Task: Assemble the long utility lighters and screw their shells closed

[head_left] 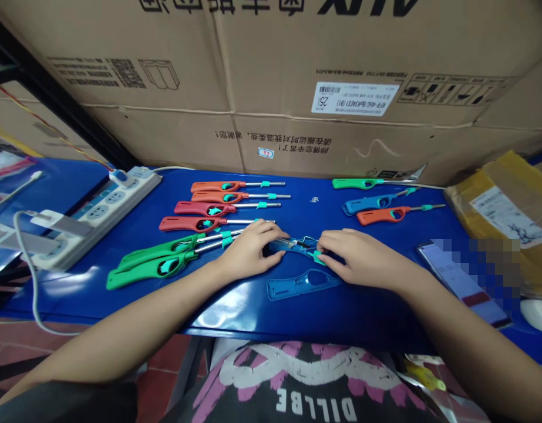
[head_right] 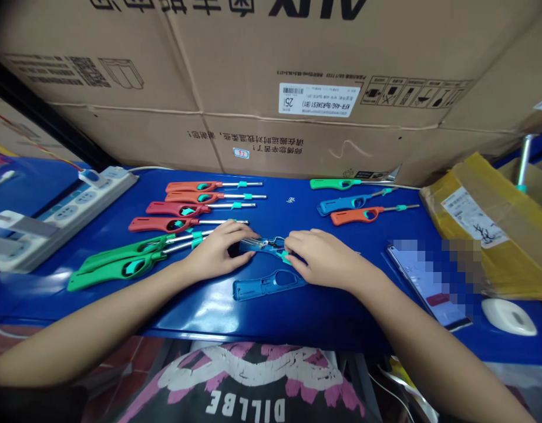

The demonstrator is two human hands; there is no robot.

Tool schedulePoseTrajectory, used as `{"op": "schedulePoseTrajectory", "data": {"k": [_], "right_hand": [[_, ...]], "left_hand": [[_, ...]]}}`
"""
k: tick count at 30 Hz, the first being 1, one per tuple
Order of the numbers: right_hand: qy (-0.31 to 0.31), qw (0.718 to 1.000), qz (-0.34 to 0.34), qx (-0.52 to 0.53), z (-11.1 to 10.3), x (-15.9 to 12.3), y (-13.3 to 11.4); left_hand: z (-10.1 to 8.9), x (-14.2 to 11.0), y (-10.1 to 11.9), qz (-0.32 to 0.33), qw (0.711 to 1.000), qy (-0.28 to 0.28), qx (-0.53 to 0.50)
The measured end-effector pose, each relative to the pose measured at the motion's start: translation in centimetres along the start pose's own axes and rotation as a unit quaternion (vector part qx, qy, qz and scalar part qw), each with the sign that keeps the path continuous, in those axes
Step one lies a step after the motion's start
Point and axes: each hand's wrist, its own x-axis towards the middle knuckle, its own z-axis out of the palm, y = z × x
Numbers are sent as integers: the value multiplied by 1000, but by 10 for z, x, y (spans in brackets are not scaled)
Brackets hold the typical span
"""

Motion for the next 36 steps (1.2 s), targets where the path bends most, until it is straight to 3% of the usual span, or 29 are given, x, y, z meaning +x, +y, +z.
{"op": "schedulePoseTrajectory", "data": {"k": [8,15,24,29,32,36], "right_hand": [[113,992,50,-13,14,5,9],[114,990,56,57,29,12,2],[139,985,8,103,15,5,11],[81,990,-23,109,4,-4,17],[47,994,38,94,-3,-12,20],[-65,991,98,64,-8,-19,22]], "left_hand": [[0,2,2,1,1000,3,-11],[1,2,2,-11,1000,8,-24],[1,1,1,-37,999,29,-25],[1,0,-1,-49,998,47,-17],[1,0,-1,-52,997,52,-10],[1,0,-1,-51,997,60,-5]]}}
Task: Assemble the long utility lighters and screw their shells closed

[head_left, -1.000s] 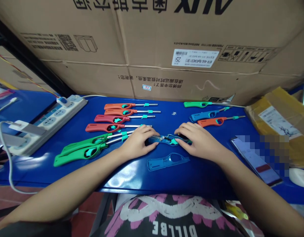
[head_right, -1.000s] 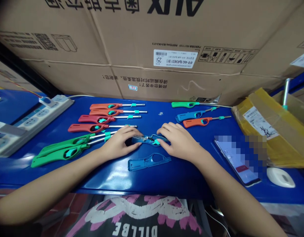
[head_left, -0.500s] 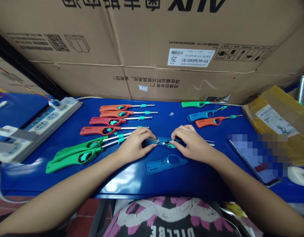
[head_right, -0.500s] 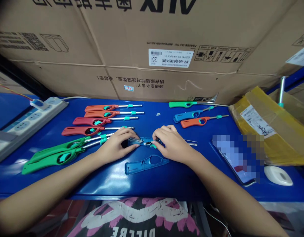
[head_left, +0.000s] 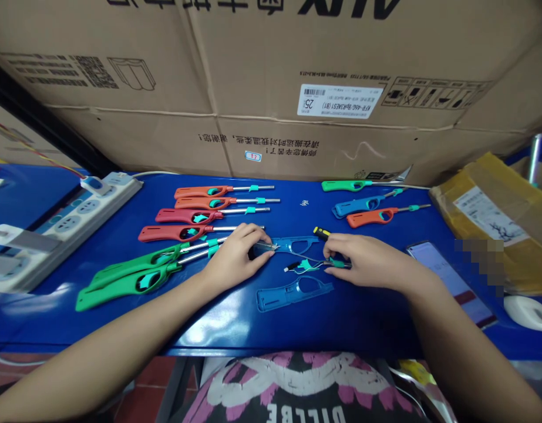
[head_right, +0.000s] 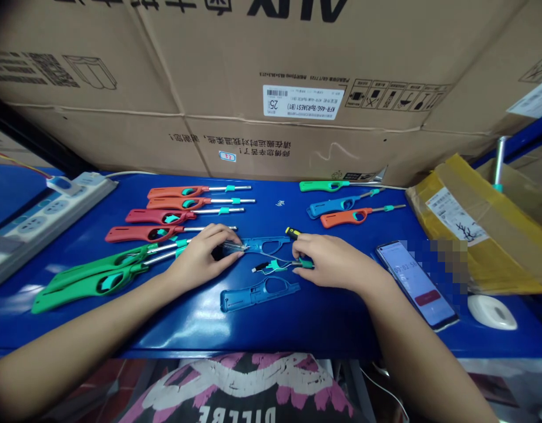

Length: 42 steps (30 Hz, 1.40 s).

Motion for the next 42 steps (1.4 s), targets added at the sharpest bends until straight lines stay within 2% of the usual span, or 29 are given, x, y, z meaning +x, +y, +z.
{"op": "schedulePoseTrajectory", "data": {"k": [2,6,13,19,23,26,29,33,37,42], "right_hand": [[-20,1000,13,0,0,-1,-1],[8,1000,16,-9,0,0,-3],[-1,1000,7,-18,5,5,0],[51,998,15,-40,6,6,8],[60,998,-4,-35,6,4,9],[119,992,-1,-51,7,7,9],[176,980,36,-88,11,13,11],[153,981,63,-103,18,19,19],[165,980,66,-86,21,21,22],[252,966,42,-41,19,22,10]], "left_hand": [[0,0,0,2,1000,5,1],[-1,1,1,7,1000,9,-1],[-1,2,-2,21,999,24,1],[-2,0,2,63,997,44,-7],[-4,-1,8,98,995,-27,-14],[-4,-1,9,82,994,-78,0],[-3,-2,8,70,994,-81,0],[-4,-2,7,76,994,-80,0],[-5,-2,8,87,992,-91,-4],[-5,-2,10,91,992,-84,-6]]}}
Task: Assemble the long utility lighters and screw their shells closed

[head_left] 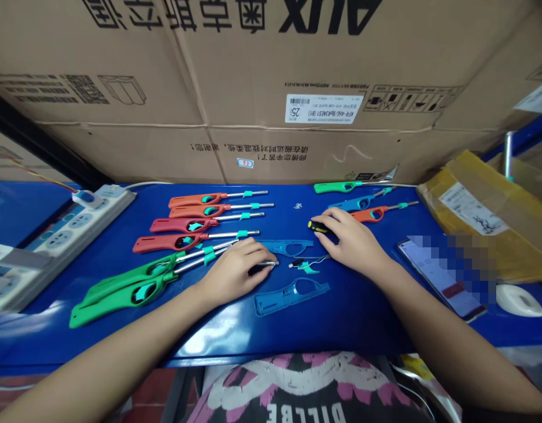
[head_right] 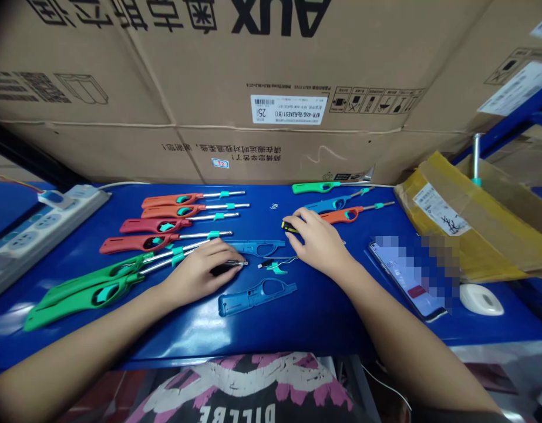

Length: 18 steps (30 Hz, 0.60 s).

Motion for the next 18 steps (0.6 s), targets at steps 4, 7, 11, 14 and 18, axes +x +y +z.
{"op": "schedulePoseTrajectory", "data": {"k": [4,7,11,14,18], "right_hand": [[-10,993,-99,56,-2,-2,-12],[-79,982,-164,57,-2,-3,-15],[-105,983,-145,51,-9,-5,-10],[-104,989,-87,53,-22,-8,-5],[-152,985,-68,53,-36,-17,-6]], "left_hand": [[-1,0,4,17,1000,-3,12],[-3,0,7,28,999,-10,21],[-13,0,12,39,998,-19,37],[-20,-1,14,82,993,-57,59],[-20,-4,17,125,981,-110,100]]}}
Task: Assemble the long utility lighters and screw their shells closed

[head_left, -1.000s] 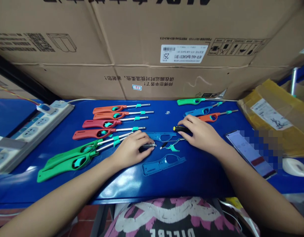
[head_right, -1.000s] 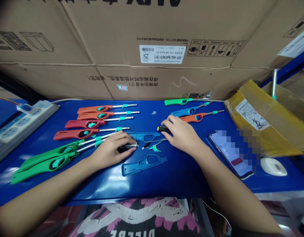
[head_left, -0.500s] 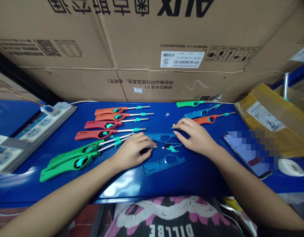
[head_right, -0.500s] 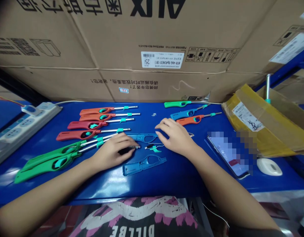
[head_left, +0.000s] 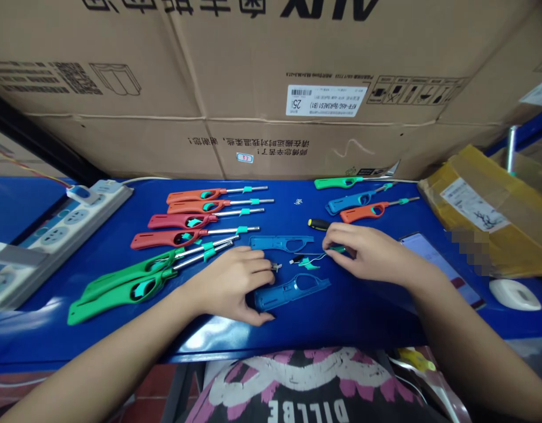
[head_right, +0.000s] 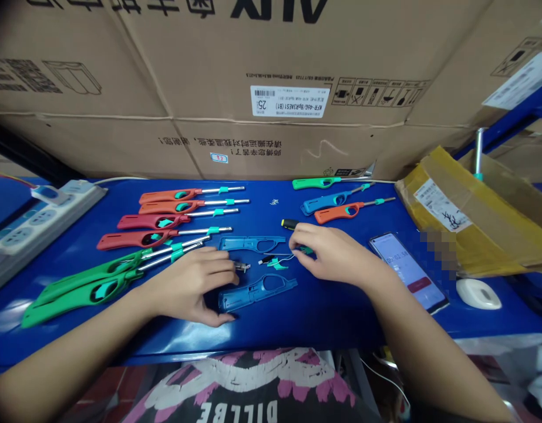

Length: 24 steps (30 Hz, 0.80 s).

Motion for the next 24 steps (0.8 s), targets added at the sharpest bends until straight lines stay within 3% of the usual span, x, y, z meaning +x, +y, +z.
{"op": "schedulePoseTrajectory", "data": {"k": [6,13,24], "right_hand": [[-4,1000,11,25,11,-3,-1],[9,997,-46,65,28,4,-6],[-16,998,-36,56,33,5,0]], "left_hand": [[3,1,-1,-13,1000,-14,2],[-1,-1,-10,-52,999,-9,4],[-5,-1,-13,-55,998,-27,-16]]}}
